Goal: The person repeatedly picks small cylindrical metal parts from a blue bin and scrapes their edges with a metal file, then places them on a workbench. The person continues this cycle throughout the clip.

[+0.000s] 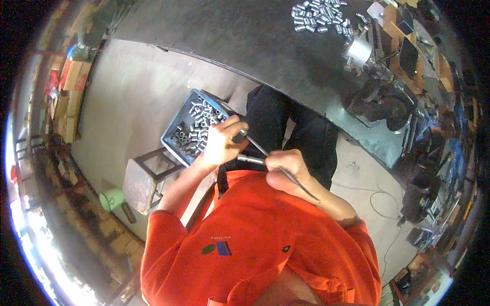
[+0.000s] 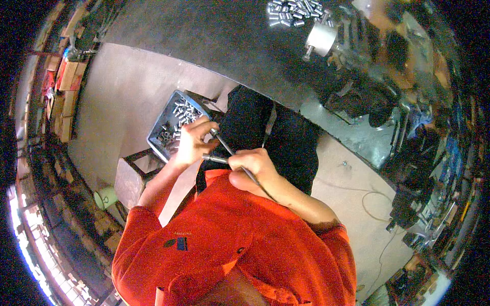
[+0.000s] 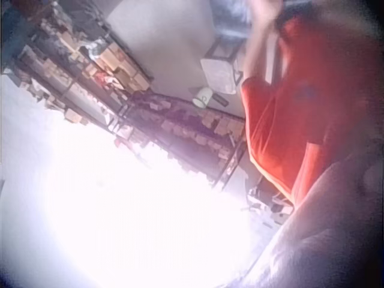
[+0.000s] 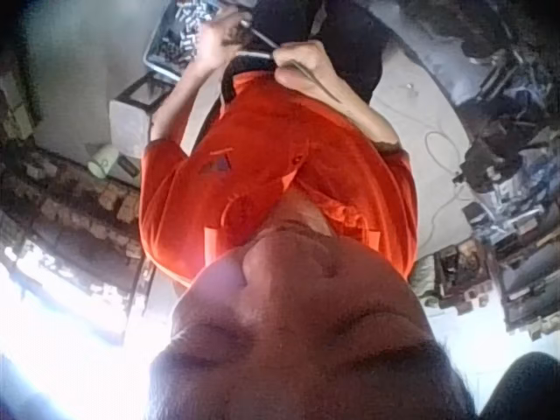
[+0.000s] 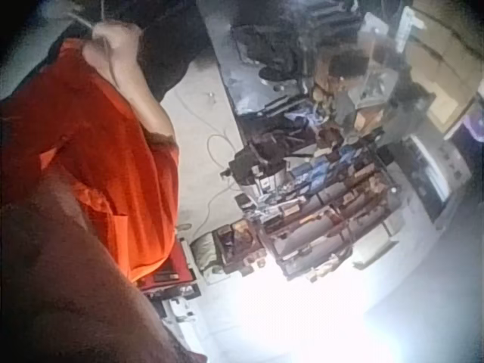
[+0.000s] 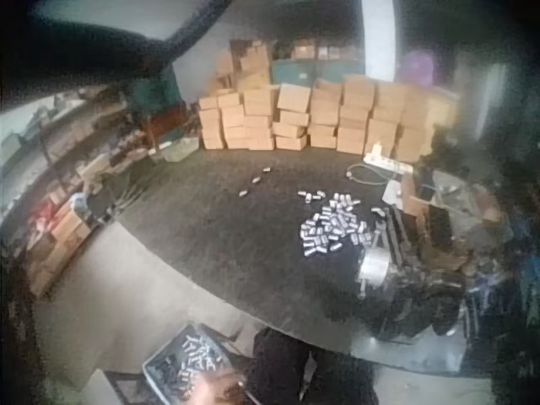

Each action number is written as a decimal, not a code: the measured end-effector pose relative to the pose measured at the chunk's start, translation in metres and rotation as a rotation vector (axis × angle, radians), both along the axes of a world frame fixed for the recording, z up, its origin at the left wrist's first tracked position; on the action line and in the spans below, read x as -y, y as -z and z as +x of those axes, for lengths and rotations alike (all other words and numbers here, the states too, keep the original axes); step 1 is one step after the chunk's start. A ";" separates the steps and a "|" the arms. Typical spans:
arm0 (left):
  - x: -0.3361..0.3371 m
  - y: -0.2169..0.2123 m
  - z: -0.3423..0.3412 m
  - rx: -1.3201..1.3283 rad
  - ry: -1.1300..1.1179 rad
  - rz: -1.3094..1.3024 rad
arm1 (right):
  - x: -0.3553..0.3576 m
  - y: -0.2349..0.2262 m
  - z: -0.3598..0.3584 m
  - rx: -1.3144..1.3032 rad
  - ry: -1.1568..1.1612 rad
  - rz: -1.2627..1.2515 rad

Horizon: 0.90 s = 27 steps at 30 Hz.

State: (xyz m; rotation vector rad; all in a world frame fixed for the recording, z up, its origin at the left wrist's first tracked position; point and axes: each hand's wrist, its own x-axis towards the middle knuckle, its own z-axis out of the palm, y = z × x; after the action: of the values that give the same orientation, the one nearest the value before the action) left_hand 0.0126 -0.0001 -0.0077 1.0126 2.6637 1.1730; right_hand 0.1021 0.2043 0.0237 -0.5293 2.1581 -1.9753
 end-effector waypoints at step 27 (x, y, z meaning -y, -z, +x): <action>-0.175 -0.041 -0.187 0.675 0.049 0.606 | -0.019 0.000 0.031 -0.152 0.234 0.057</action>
State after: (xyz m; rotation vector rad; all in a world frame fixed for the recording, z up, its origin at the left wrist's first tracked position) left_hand -0.1749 0.1748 0.0336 0.5537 1.7900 1.9373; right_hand 0.1331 0.2235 0.0241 -0.4494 2.4625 -2.0400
